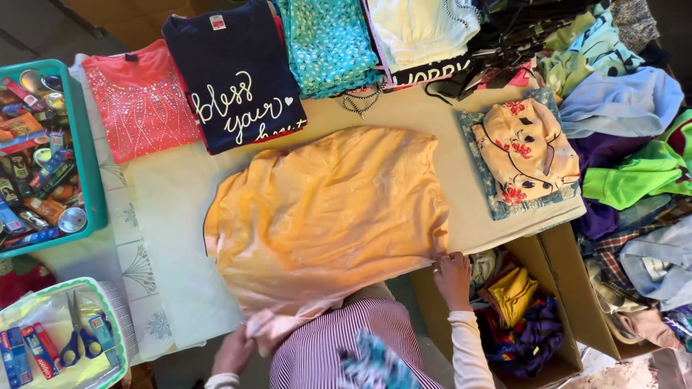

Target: Folding various items of clothing on a table.

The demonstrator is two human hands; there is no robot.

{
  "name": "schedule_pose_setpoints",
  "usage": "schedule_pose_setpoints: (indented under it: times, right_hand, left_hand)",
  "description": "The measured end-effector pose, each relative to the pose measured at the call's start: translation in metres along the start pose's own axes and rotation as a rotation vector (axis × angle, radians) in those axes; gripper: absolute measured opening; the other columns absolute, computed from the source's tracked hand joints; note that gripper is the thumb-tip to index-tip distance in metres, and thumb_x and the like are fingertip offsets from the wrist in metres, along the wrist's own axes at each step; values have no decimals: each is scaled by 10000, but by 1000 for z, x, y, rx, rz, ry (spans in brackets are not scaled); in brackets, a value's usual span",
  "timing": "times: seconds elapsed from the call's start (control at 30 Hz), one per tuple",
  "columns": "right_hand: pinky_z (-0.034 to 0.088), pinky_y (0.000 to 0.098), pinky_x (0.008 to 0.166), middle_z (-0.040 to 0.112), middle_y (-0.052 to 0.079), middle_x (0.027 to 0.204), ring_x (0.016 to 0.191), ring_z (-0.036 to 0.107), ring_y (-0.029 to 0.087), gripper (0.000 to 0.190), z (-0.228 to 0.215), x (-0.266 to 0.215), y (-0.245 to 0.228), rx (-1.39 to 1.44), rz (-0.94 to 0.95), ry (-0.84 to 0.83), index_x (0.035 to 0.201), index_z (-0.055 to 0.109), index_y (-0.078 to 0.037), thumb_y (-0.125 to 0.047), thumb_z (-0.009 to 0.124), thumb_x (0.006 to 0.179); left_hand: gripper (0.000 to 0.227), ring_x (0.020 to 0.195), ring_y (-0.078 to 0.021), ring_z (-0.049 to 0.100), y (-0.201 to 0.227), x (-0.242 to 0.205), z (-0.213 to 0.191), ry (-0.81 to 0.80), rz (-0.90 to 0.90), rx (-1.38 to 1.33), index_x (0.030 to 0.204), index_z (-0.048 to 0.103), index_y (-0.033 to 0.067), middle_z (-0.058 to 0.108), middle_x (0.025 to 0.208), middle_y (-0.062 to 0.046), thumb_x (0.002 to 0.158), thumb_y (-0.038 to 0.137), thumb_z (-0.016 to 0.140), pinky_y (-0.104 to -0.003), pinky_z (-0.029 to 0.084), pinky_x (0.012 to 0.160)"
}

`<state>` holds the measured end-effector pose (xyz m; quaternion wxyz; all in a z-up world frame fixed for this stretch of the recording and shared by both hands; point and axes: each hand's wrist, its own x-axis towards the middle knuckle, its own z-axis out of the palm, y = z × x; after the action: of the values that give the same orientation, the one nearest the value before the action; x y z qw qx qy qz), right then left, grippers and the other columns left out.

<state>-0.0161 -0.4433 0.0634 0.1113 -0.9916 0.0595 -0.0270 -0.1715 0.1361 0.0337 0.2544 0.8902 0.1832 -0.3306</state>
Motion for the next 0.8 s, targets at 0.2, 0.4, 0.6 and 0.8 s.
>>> schedule_pose_setpoints:
  times: [0.2, 0.4, 0.6, 0.8]
  right_hand:
    - [523, 374, 510, 689, 160, 843, 603, 636, 260, 169, -11, 92, -17, 928, 433, -139, 1074, 677, -32, -119, 549, 1007]
    - [468, 236, 816, 536, -13, 914, 848, 513, 75, 277, -150, 220, -77, 1397, -257, 672, 956, 528, -43, -149, 576, 1208]
    - [490, 264, 808, 626, 68, 1002, 891, 568, 132, 240, -246, 192, -110, 1013, -313, 849, 1106, 614, 28, -208, 612, 1150]
    - [531, 369, 796, 713, 147, 931, 844, 670, 236, 188, -134, 126, -65, 660, -135, 535, 1040, 695, 2, -173, 637, 1079]
  left_hand:
    - [422, 793, -365, 783, 76, 26, -138, 15, -176, -393, 1291, 717, 93, 787, 990, -243, 1047, 244, 407, -461, 606, 737]
    - [404, 1287, -245, 631, 223, -67, -281, 995, 740, -1028, 1488, 538, -5, 624, 1429, -119, 1166, 235, 581, -400, 534, 1095]
    - [528, 1377, -302, 595, 179, -102, -245, 1602, 834, -786, 1578, 429, -22, 542, 1578, -200, 1188, 224, 686, -458, 516, 1198]
    - [274, 1255, -230, 599, 71, -78, -87, 1159, 538, -842, 1204, 675, -26, 647, 1352, -182, 1190, 210, 535, -374, 446, 1139]
